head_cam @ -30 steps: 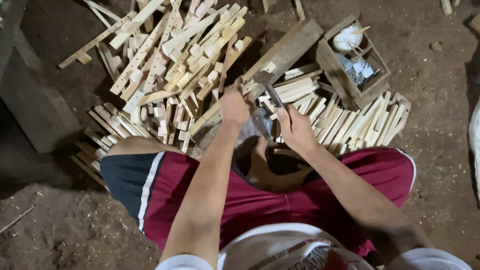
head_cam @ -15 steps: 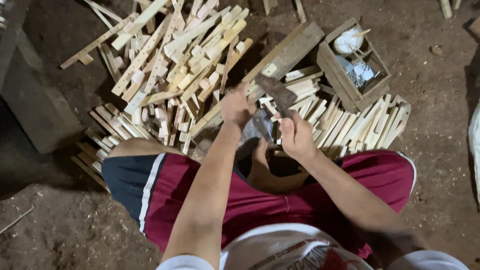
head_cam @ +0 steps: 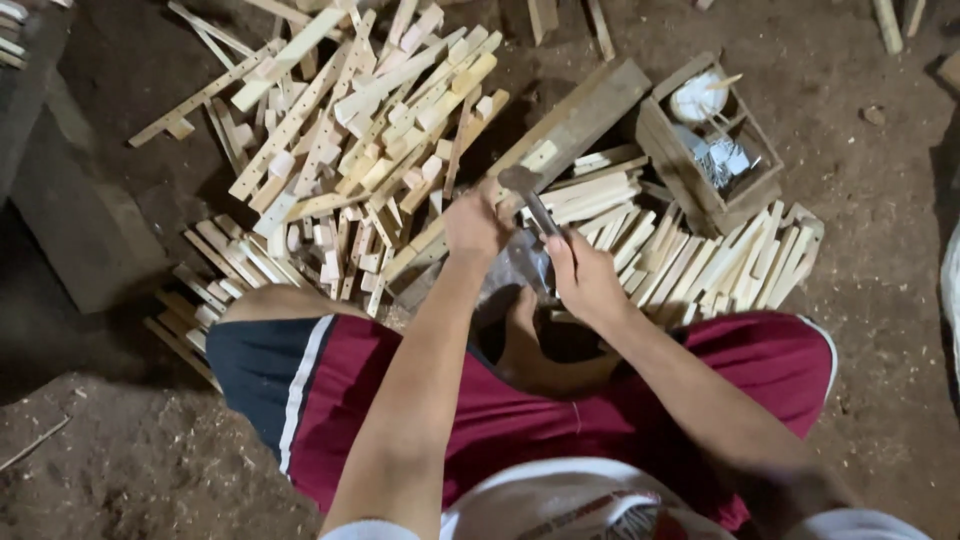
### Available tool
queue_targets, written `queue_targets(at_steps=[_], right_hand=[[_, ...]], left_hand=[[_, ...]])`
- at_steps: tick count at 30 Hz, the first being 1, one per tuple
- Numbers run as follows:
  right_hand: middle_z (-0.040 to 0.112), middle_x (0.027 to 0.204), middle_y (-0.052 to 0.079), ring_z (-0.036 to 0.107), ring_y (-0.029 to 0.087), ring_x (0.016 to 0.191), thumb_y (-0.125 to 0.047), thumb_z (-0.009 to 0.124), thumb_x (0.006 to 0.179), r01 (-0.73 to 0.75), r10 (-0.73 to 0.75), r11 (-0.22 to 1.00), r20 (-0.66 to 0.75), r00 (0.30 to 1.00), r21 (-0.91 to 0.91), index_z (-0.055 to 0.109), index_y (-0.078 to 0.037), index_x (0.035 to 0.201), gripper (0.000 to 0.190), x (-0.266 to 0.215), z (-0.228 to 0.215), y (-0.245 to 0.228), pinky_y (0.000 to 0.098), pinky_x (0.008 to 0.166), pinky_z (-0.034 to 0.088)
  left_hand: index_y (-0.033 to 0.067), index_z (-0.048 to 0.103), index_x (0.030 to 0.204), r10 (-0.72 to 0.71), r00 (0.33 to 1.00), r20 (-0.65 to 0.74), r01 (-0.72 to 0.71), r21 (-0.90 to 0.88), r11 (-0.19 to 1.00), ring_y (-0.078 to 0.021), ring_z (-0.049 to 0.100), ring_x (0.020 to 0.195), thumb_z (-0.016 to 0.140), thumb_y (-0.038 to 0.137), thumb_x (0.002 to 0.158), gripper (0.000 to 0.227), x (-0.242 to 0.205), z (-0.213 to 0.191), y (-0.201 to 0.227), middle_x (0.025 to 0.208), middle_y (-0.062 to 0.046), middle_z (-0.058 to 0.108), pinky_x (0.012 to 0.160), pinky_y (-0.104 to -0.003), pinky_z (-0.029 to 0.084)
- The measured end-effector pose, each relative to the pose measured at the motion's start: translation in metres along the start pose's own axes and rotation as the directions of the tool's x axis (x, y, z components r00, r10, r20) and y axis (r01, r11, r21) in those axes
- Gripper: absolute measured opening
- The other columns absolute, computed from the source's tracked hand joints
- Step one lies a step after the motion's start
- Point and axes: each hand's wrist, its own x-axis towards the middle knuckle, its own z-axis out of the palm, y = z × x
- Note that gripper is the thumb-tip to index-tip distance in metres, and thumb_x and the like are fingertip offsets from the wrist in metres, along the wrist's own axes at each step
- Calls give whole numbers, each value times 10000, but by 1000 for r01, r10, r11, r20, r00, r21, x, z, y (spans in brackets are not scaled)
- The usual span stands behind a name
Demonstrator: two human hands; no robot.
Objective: The person sits on the floor and repeatedly picks up small wooden pieces, places them on a wooden block, and hammers nails into them. The person then places the finished pieces into a pile.
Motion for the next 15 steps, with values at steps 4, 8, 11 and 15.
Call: queue_targets(at_steps=[4, 8, 11, 15], right_hand=[[656, 611, 199, 659, 415, 585, -345, 427, 1112, -72, 71, 997, 22, 997, 41, 642, -60, 946, 394, 4, 16, 38, 501, 537, 451], [644, 584, 109, 652, 302, 531, -291, 413, 1099, 83, -64, 985, -123, 990, 154, 688, -80, 996, 361, -6, 6, 15, 405, 515, 515], [672, 658, 148, 675, 378, 671, -389, 405, 1094, 9, -7, 999, -43, 999, 46, 652, -92, 996, 399, -2, 19, 48, 491, 610, 515], [687, 648, 181, 699, 448, 710, -462, 387, 1110, -124, 127, 990, 49, 991, -62, 622, -91, 936, 473, 10, 28, 60, 543, 643, 526]], left_hand=[[80, 698, 915, 94, 995, -26, -93, 18, 995, -335, 748, 887, 604, 316, 904, 255, 26, 42, -22, 861, -142, 739, 823, -463, 611], [155, 635, 1029, 118, 992, -41, -120, -72, 990, -361, 734, 940, 581, 399, 909, 277, 13, 19, -11, 897, -131, 724, 820, -533, 593], [148, 633, 1010, 94, 995, -25, -95, -49, 994, -345, 747, 925, 577, 397, 901, 278, 9, 15, -6, 885, -121, 732, 811, -503, 603], [112, 654, 1033, 95, 995, 29, -96, 54, 994, -310, 749, 893, 598, 305, 895, 244, 17, 12, -7, 885, -102, 709, 794, -446, 620]])
